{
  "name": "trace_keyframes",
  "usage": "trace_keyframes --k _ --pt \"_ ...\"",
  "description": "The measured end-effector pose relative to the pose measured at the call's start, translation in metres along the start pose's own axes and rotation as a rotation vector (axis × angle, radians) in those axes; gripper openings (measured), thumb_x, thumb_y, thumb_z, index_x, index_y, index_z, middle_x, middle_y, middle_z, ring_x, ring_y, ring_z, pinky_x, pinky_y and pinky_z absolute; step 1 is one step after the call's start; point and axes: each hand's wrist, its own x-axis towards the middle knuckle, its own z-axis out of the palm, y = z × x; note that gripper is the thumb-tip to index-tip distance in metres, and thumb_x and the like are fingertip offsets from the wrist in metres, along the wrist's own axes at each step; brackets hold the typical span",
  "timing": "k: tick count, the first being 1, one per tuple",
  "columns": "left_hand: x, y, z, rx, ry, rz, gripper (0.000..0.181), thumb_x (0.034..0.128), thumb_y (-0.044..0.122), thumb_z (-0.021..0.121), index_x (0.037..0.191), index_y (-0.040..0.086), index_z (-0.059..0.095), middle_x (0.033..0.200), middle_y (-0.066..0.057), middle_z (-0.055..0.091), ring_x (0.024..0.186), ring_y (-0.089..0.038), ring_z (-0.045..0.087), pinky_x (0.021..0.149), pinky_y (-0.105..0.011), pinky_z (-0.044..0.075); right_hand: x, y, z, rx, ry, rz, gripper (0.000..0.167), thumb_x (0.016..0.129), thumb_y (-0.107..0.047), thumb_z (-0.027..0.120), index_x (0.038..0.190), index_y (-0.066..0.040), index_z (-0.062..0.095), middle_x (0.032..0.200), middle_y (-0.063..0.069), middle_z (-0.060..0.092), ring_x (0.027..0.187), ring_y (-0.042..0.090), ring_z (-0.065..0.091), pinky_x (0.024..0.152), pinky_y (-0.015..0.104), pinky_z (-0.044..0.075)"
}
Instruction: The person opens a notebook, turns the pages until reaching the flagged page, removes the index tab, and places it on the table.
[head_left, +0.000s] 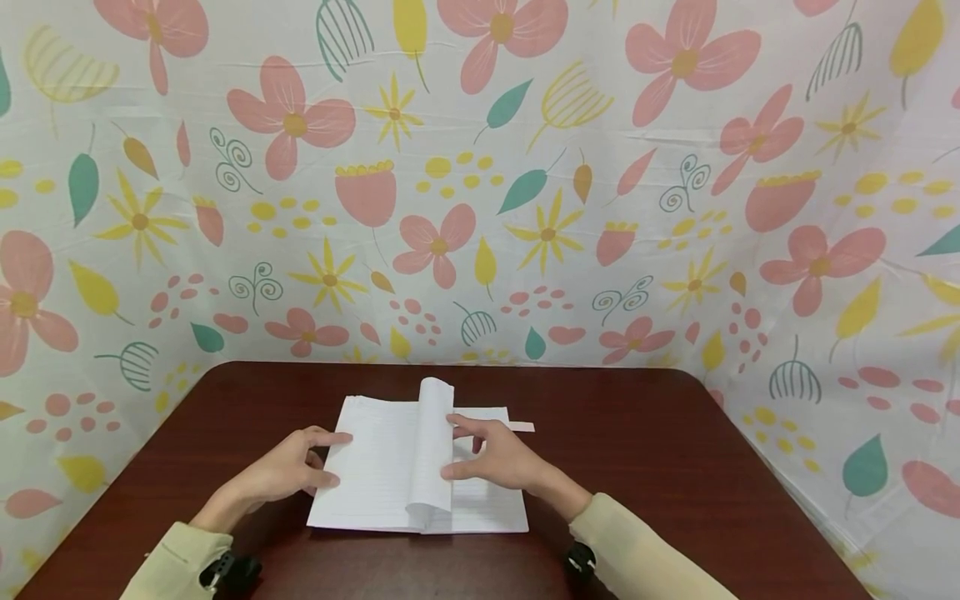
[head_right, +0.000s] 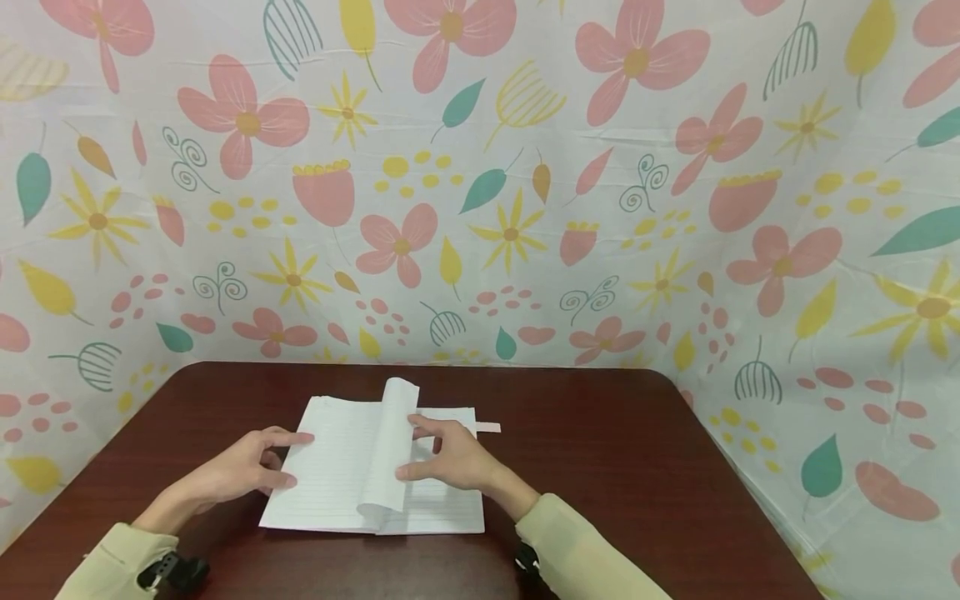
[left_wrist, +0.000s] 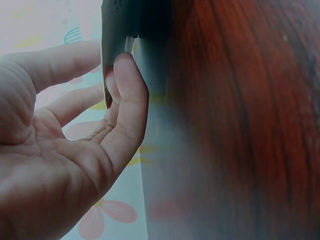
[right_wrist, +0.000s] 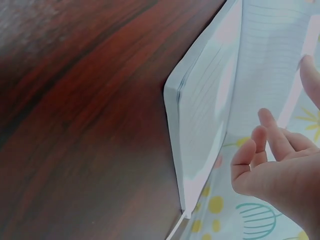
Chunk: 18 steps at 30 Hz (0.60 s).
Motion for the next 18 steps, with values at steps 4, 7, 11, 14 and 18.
trace_keyframes --k 4,7,11,14,18 --pt "0.000 0.000 0.000 0.002 0.003 0.001 0.066 0.0912 -0.001 0.078 0.150 -0.012 0.050 0.144 -0.038 0.037 0.068 -0.022 0.058 0.063 -0.033 0.057 0.002 -0.003 0.002 -0.002 0.006 0.002 0.083 0.086 -0.033 0.089 0.157 -0.009 0.052 0.134 0.006 0.069 0.099 0.026 0.052 0.064 0.027 0.043" --pt "0.000 0.000 0.000 0.000 0.006 0.003 0.066 0.0911 -0.002 0.078 0.150 -0.012 0.050 0.144 -0.037 0.038 0.067 -0.022 0.058 0.062 -0.032 0.057 0.004 -0.005 0.003 0.000 0.013 0.004 0.083 0.086 -0.033 0.090 0.156 -0.010 0.052 0.134 0.005 0.069 0.098 0.024 0.052 0.064 0.027 0.043" --pt "-0.001 0.000 0.000 -0.009 0.004 0.012 0.066 0.0910 -0.004 0.077 0.149 -0.013 0.049 0.142 -0.038 0.038 0.068 -0.023 0.058 0.062 -0.033 0.057 0.006 -0.008 0.005 0.009 0.011 0.005 0.083 0.086 -0.032 0.090 0.157 -0.010 0.052 0.134 0.005 0.069 0.098 0.023 0.051 0.065 0.028 0.044" --pt "-0.001 0.000 0.001 -0.011 0.007 0.013 0.066 0.0907 -0.004 0.077 0.149 -0.013 0.049 0.142 -0.038 0.039 0.068 -0.024 0.059 0.062 -0.033 0.057 0.008 -0.012 0.007 0.001 0.010 -0.005 0.083 0.086 -0.032 0.090 0.156 -0.010 0.052 0.135 0.006 0.069 0.097 0.023 0.051 0.064 0.028 0.043" --pt "-0.001 0.000 0.001 -0.010 0.008 0.012 0.066 0.0906 -0.005 0.077 0.149 -0.013 0.049 0.140 -0.036 0.040 0.068 -0.023 0.059 0.061 -0.032 0.057 0.011 -0.016 0.009 -0.012 0.009 -0.015 0.083 0.085 -0.031 0.091 0.156 -0.008 0.053 0.135 0.008 0.069 0.096 0.025 0.051 0.062 0.027 0.042"
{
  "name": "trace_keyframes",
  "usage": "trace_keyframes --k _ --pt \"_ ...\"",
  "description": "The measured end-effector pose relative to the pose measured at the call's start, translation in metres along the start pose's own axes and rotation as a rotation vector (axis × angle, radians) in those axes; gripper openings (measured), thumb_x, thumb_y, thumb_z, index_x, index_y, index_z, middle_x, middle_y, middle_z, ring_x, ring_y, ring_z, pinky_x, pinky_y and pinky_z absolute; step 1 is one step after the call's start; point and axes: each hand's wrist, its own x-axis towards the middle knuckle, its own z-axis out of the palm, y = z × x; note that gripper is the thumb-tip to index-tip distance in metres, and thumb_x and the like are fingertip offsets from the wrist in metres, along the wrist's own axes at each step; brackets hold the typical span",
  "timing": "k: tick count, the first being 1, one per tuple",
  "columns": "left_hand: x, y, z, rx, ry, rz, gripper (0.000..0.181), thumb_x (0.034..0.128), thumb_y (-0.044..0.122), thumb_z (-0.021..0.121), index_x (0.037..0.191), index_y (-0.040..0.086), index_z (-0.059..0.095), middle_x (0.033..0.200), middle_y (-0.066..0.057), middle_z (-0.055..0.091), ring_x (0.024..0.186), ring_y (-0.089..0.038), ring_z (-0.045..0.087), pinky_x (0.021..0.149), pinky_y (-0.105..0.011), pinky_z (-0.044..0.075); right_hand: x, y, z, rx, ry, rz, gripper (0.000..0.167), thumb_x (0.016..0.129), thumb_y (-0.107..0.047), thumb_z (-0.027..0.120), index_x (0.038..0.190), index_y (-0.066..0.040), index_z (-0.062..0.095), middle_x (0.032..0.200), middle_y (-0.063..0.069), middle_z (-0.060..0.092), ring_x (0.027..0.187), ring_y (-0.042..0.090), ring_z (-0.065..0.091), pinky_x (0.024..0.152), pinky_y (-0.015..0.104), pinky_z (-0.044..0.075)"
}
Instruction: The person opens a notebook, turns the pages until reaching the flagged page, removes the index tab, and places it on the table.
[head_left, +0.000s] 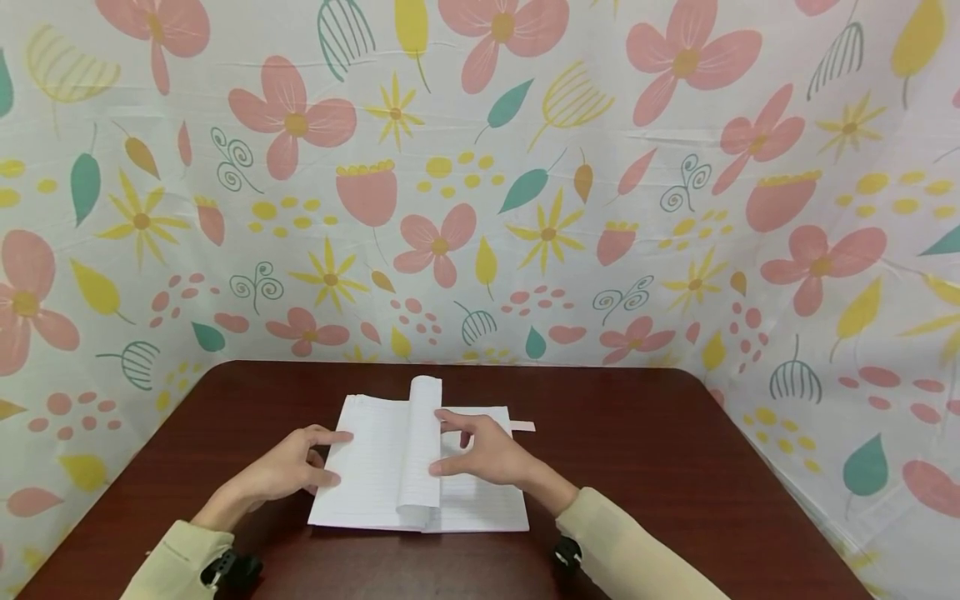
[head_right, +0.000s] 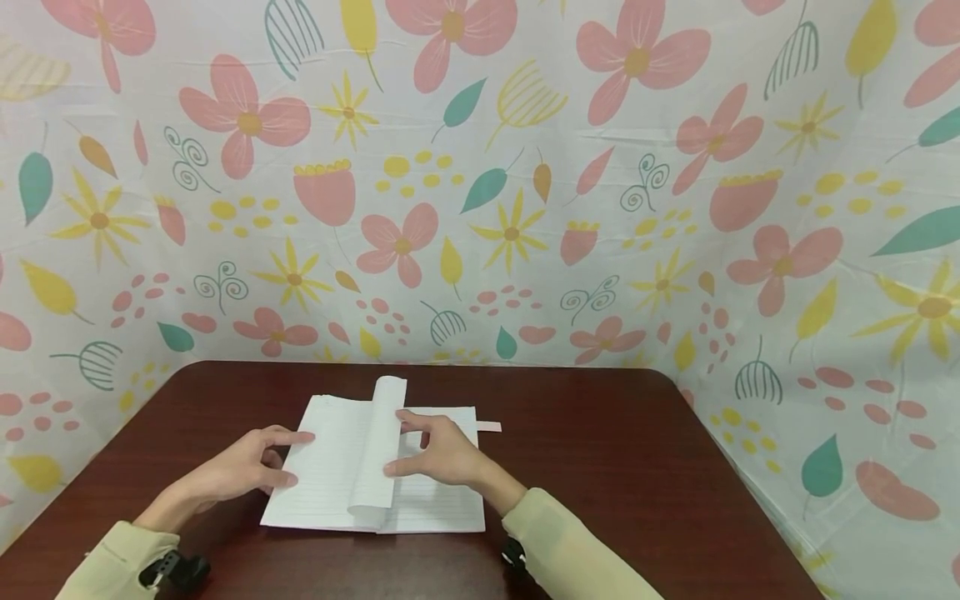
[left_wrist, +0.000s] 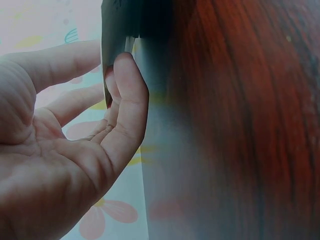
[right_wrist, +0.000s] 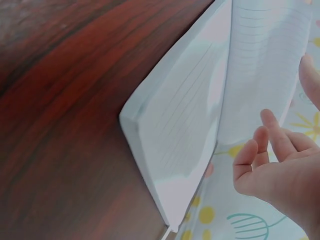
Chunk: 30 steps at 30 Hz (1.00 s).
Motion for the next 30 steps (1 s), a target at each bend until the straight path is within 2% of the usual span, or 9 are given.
trace_keyframes --k 9,14,18,22,27,30 --pt "0.000 0.001 0.000 0.006 -0.002 0.010 0.065 0.0900 -0.005 0.078 0.149 -0.013 0.050 0.141 -0.037 0.039 0.067 -0.022 0.058 0.061 -0.032 0.057 0.008 -0.003 0.006 0.008 0.014 0.008 0.087 0.084 -0.032 0.092 0.157 -0.009 0.052 0.139 0.006 0.067 0.097 0.025 0.052 0.062 0.027 0.041" --pt "0.000 0.001 0.000 0.008 -0.001 0.014 0.066 0.0897 -0.004 0.078 0.149 -0.013 0.050 0.140 -0.037 0.040 0.067 -0.022 0.058 0.061 -0.033 0.058 0.013 -0.001 0.008 -0.004 0.024 -0.007 0.093 0.085 -0.033 0.091 0.161 -0.008 0.045 0.140 0.003 0.067 0.097 0.023 0.052 0.067 0.027 0.043" --pt "0.000 0.001 0.000 0.006 -0.001 0.015 0.066 0.0894 -0.004 0.078 0.148 -0.014 0.050 0.141 -0.038 0.039 0.068 -0.023 0.060 0.062 -0.034 0.059 0.016 -0.001 0.010 -0.007 0.031 -0.021 0.095 0.085 -0.032 0.091 0.163 -0.011 0.041 0.138 0.003 0.067 0.098 0.029 0.053 0.068 0.028 0.045" --pt "0.001 0.002 0.000 0.013 -0.002 0.018 0.066 0.0893 -0.004 0.078 0.148 -0.015 0.050 0.140 -0.038 0.040 0.067 -0.022 0.060 0.061 -0.033 0.058 0.016 -0.002 0.012 -0.016 0.020 0.009 0.091 0.084 -0.034 0.091 0.161 -0.015 0.046 0.141 0.003 0.065 0.100 0.031 0.054 0.067 0.029 0.045" --pt "0.001 0.002 -0.001 0.017 -0.001 0.011 0.065 0.0898 -0.004 0.078 0.148 -0.014 0.050 0.139 -0.036 0.041 0.068 -0.023 0.059 0.061 -0.032 0.057 0.016 -0.001 0.016 -0.025 -0.010 0.039 0.081 0.084 -0.035 0.091 0.152 -0.008 0.057 0.136 0.005 0.067 0.101 0.028 0.054 0.071 0.031 0.047" --pt "0.000 0.001 -0.001 0.016 0.001 0.005 0.065 0.0899 -0.004 0.078 0.148 -0.013 0.050 0.140 -0.036 0.041 0.068 -0.023 0.059 0.061 -0.033 0.057 0.018 0.000 0.018 -0.033 -0.028 0.030 0.078 0.084 -0.035 0.091 0.149 -0.005 0.060 0.134 0.007 0.067 0.104 0.028 0.056 0.076 0.033 0.049"
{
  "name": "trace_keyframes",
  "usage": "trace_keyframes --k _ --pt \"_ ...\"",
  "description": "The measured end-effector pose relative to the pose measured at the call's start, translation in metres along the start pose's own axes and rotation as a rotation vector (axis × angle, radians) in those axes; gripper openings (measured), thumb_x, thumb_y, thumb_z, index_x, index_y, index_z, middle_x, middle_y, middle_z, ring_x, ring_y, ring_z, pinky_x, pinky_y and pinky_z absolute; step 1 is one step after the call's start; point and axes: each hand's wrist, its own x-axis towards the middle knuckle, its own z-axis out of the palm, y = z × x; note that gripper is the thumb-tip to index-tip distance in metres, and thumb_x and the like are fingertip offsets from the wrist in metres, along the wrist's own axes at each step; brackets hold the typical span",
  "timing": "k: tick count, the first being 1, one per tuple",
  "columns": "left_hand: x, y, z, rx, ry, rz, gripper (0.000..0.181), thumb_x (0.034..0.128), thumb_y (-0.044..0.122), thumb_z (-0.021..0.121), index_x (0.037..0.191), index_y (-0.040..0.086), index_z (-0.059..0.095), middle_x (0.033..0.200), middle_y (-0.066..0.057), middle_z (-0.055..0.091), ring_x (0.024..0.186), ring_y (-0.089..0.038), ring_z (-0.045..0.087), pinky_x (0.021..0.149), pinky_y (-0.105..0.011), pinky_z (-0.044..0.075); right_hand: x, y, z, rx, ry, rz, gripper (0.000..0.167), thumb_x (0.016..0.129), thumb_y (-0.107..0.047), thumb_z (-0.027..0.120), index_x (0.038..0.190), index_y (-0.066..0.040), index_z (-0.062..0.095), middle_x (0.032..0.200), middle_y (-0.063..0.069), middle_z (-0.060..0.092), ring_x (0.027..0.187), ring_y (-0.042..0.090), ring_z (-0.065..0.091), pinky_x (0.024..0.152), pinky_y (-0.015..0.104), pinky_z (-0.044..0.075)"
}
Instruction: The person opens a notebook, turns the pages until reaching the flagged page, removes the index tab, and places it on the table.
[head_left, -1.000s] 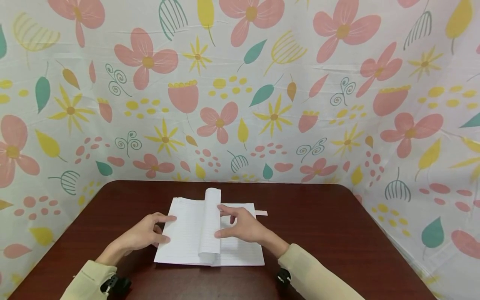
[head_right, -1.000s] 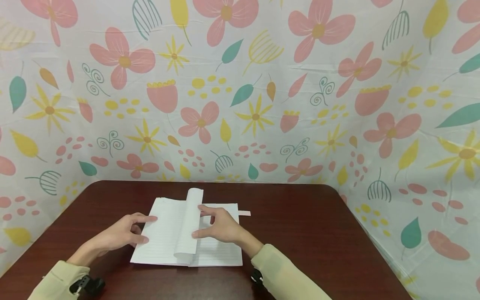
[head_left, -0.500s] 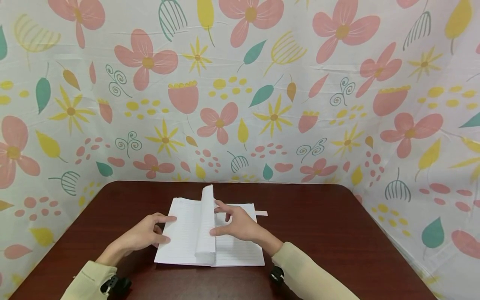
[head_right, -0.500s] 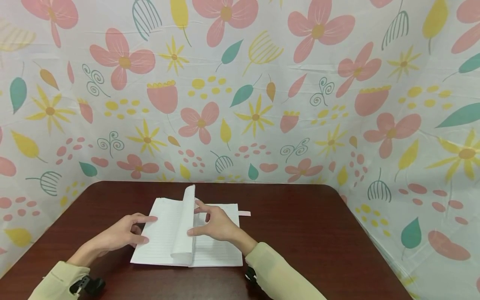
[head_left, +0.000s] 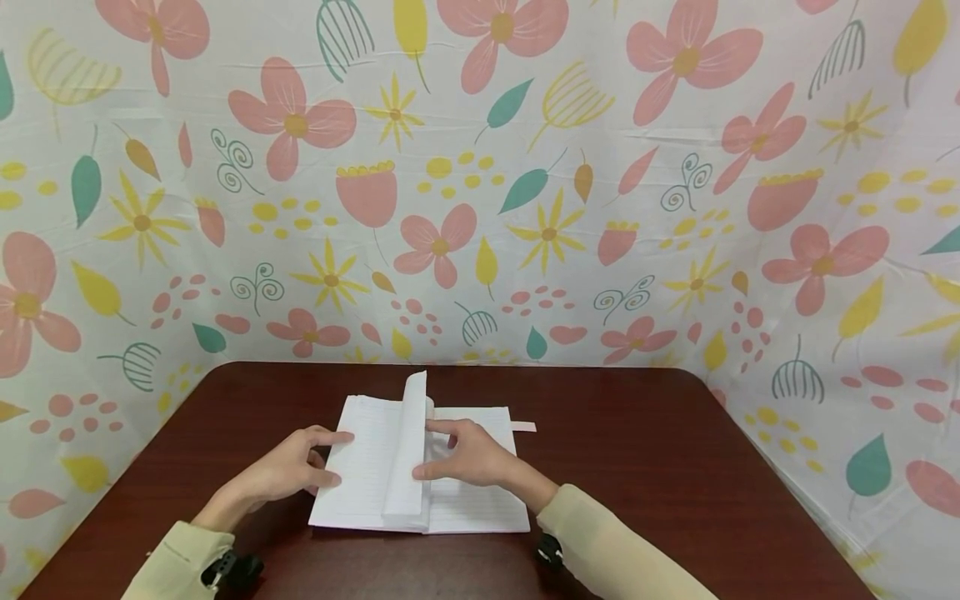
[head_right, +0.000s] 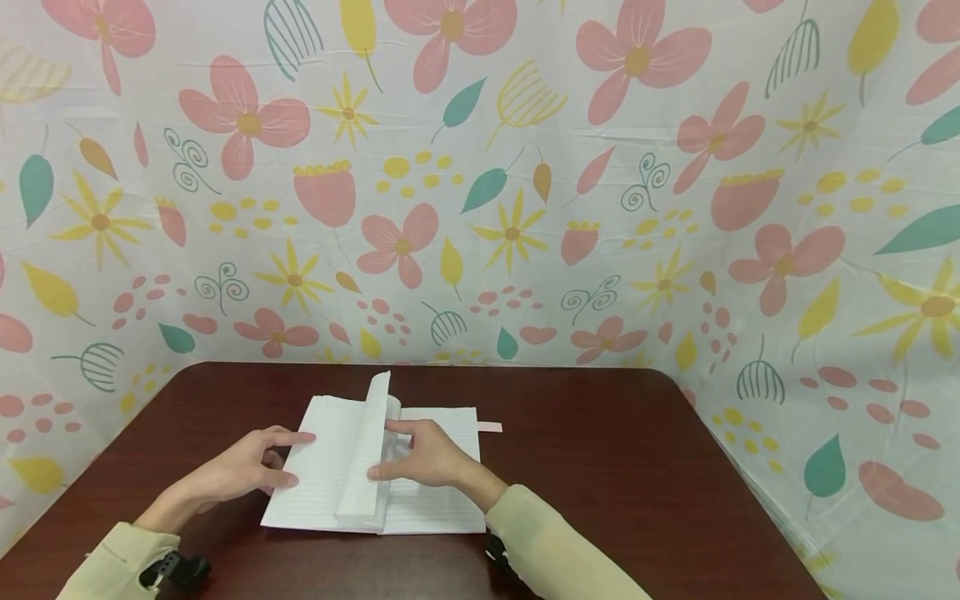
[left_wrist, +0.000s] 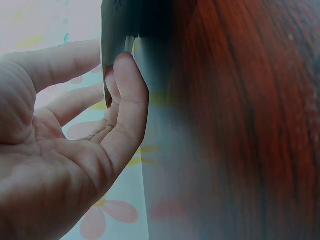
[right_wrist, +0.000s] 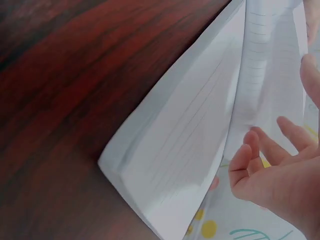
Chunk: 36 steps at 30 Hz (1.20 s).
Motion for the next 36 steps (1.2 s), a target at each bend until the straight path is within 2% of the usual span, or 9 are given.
trace_keyframes --k 3,6,8,13,18,25,30,36 --pt "-0.0004 -0.0003 0.0000 -0.002 -0.001 -0.001 0.065 0.0902 -0.004 0.078 0.149 -0.013 0.050 0.140 -0.037 0.041 0.068 -0.024 0.059 0.062 -0.033 0.057 0.0010 0.0012 0.0015 -0.005 -0.036 -0.047 0.072 0.086 -0.034 0.089 0.147 -0.006 0.062 0.141 0.004 0.065 0.118 0.025 0.059 0.092 0.037 0.052" --pt "0.0000 -0.0002 0.0004 0.000 0.002 0.000 0.065 0.0901 -0.004 0.078 0.148 -0.013 0.050 0.139 -0.036 0.041 0.068 -0.024 0.059 0.061 -0.032 0.057 0.0033 0.0045 0.0034 -0.003 -0.081 -0.116 0.065 0.089 -0.033 0.087 0.145 -0.011 0.065 0.145 -0.002 0.063 0.133 0.016 0.055 0.107 0.043 0.047" --pt "0.0002 0.0001 0.0006 0.003 0.006 -0.002 0.065 0.0899 -0.005 0.078 0.148 -0.014 0.051 0.137 -0.035 0.043 0.068 -0.025 0.059 0.060 -0.032 0.056 0.0042 0.0041 0.0044 -0.007 -0.104 -0.133 0.065 0.089 -0.033 0.086 0.146 -0.011 0.064 0.146 -0.002 0.063 0.138 0.013 0.051 0.111 0.044 0.045" --pt "-0.0009 0.0006 0.0010 -0.003 0.006 -0.006 0.065 0.0901 -0.004 0.078 0.148 -0.014 0.050 0.138 -0.035 0.042 0.070 -0.026 0.061 0.061 -0.033 0.057 0.0036 -0.0026 0.0049 -0.065 -0.118 -0.088 0.069 0.089 -0.035 0.086 0.146 -0.005 0.063 0.149 0.007 0.060 0.141 0.017 0.050 0.111 0.038 0.045" --pt "-0.0019 0.0004 0.0018 -0.002 0.015 -0.017 0.068 0.0892 -0.004 0.077 0.148 -0.017 0.047 0.139 -0.032 0.044 0.075 -0.026 0.062 0.064 -0.036 0.060 0.0047 -0.0045 0.0048 -0.090 -0.139 -0.080 0.067 0.088 -0.034 0.087 0.145 -0.008 0.064 0.150 0.006 0.059 0.140 0.016 0.050 0.111 0.038 0.045" --pt "-0.0006 0.0006 0.0028 -0.003 0.033 -0.030 0.070 0.0870 -0.005 0.077 0.149 -0.018 0.045 0.138 -0.030 0.046 0.081 -0.030 0.064 0.066 -0.040 0.062 0.0059 -0.0046 0.0047 -0.116 -0.156 -0.087 0.073 0.083 -0.026 0.092 0.147 -0.008 0.062 0.155 0.011 0.054 0.144 0.024 0.048 0.112 0.038 0.044" --pt "-0.0005 -0.0004 0.0030 -0.021 0.032 -0.034 0.076 0.0871 -0.005 0.077 0.152 -0.017 0.040 0.135 -0.030 0.046 0.081 -0.030 0.066 0.066 -0.041 0.062 0.0070 -0.0046 0.0047 -0.144 -0.171 -0.067 0.076 0.080 -0.020 0.093 0.148 -0.009 0.061 0.156 0.010 0.053 0.139 0.024 0.052 0.110 0.036 0.045" --pt "0.0013 -0.0016 0.0018 -0.041 0.011 -0.010 0.083 0.0904 -0.006 0.073 0.160 -0.012 0.027 0.129 -0.028 0.047 0.077 -0.029 0.066 0.065 -0.040 0.062 0.0081 -0.0040 0.0060 -0.164 -0.178 -0.059 0.076 0.080 -0.018 0.093 0.149 -0.010 0.061 0.156 0.007 0.053 0.130 0.024 0.056 0.108 0.035 0.044"
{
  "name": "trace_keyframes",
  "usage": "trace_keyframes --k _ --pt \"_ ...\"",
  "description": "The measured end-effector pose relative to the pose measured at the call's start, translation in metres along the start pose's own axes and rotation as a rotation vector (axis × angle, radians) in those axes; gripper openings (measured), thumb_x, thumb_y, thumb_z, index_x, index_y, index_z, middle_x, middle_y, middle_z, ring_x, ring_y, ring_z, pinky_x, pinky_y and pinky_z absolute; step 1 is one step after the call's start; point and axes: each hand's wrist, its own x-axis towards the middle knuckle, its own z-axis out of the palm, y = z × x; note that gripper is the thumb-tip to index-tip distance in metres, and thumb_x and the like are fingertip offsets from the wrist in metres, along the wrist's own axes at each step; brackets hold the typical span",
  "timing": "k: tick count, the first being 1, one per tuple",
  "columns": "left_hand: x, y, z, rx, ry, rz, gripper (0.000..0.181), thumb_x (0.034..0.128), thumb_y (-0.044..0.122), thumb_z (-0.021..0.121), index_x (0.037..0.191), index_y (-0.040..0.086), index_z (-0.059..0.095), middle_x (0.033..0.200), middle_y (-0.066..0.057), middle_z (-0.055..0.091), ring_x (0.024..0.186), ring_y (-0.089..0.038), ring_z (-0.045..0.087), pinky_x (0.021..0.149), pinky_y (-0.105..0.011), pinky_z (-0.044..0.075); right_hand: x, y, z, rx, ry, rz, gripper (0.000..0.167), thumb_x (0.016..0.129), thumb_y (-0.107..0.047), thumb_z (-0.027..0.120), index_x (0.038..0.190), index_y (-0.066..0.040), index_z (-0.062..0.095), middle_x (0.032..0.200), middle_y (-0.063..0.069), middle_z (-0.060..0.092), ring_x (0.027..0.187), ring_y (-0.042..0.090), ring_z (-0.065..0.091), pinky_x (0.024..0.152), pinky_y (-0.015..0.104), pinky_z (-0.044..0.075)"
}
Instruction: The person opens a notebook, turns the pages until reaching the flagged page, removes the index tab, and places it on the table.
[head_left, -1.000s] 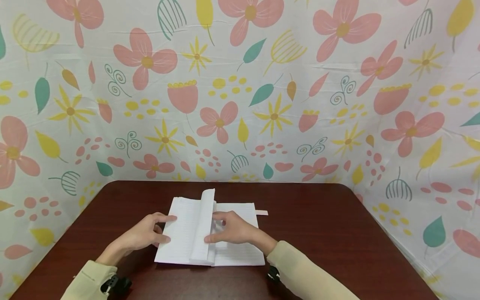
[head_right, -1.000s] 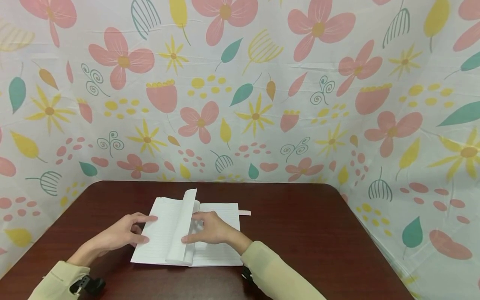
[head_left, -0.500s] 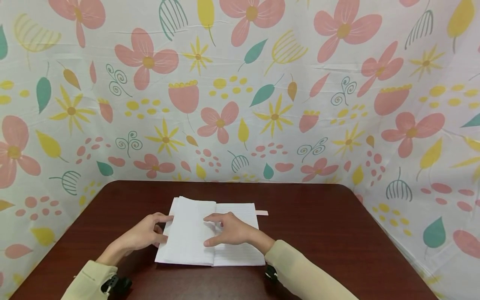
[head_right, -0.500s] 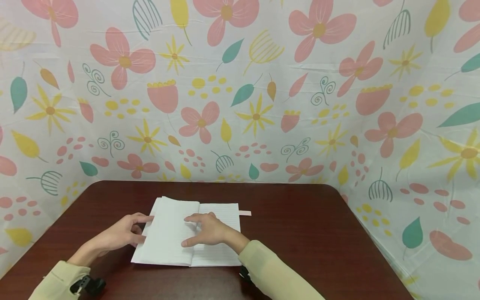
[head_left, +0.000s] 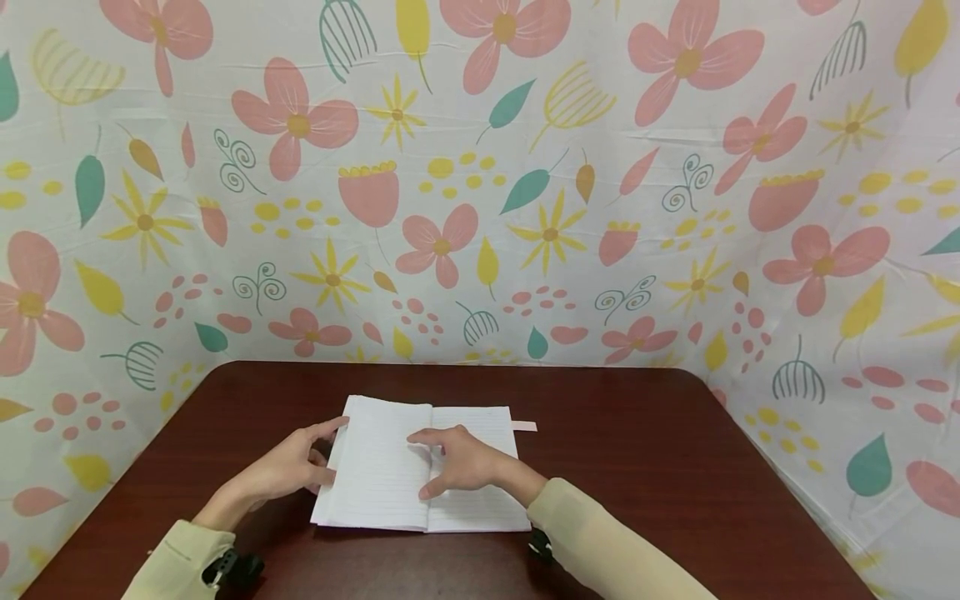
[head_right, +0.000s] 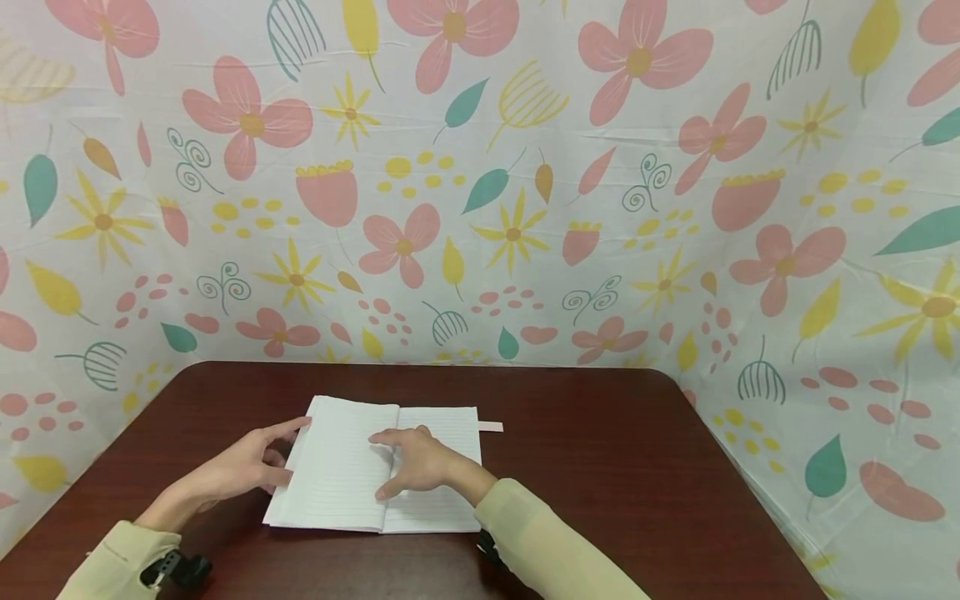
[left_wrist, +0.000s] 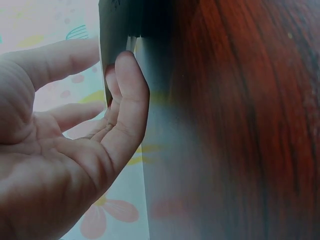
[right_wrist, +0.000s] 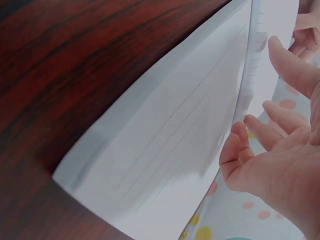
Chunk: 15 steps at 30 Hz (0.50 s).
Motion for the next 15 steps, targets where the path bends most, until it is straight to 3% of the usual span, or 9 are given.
trace_keyframes --k 2,8,15 --pt "0.0009 0.0006 0.0001 -0.006 0.004 -0.006 0.076 0.0946 -0.006 0.069 0.160 -0.011 0.029 0.130 -0.029 0.047 0.080 -0.029 0.068 0.065 -0.041 0.062 0.0006 0.0004 0.0007 -0.007 -0.004 0.002 0.076 0.081 -0.018 0.092 0.149 -0.011 0.060 0.156 0.006 0.054 0.125 0.023 0.058 0.106 0.035 0.044" --pt "-0.0004 0.0051 0.0004 -0.029 0.044 -0.075 0.042 0.1060 0.003 0.056 0.145 -0.012 0.054 0.140 -0.032 0.045 0.090 -0.028 0.067 0.070 -0.045 0.062 0.0029 0.0010 0.0027 -0.017 -0.015 0.021 0.076 0.081 -0.019 0.092 0.150 -0.012 0.060 0.156 0.004 0.054 0.117 0.019 0.056 0.102 0.032 0.045" --pt "-0.0012 0.0022 0.0008 0.008 0.029 -0.029 0.051 0.0959 0.000 0.073 0.142 -0.013 0.056 0.138 -0.032 0.045 0.083 -0.027 0.068 0.066 -0.041 0.062 0.0043 -0.0006 0.0034 -0.006 -0.019 0.026 0.077 0.081 -0.020 0.093 0.150 -0.011 0.060 0.156 0.004 0.053 0.129 0.020 0.056 0.107 0.033 0.045"
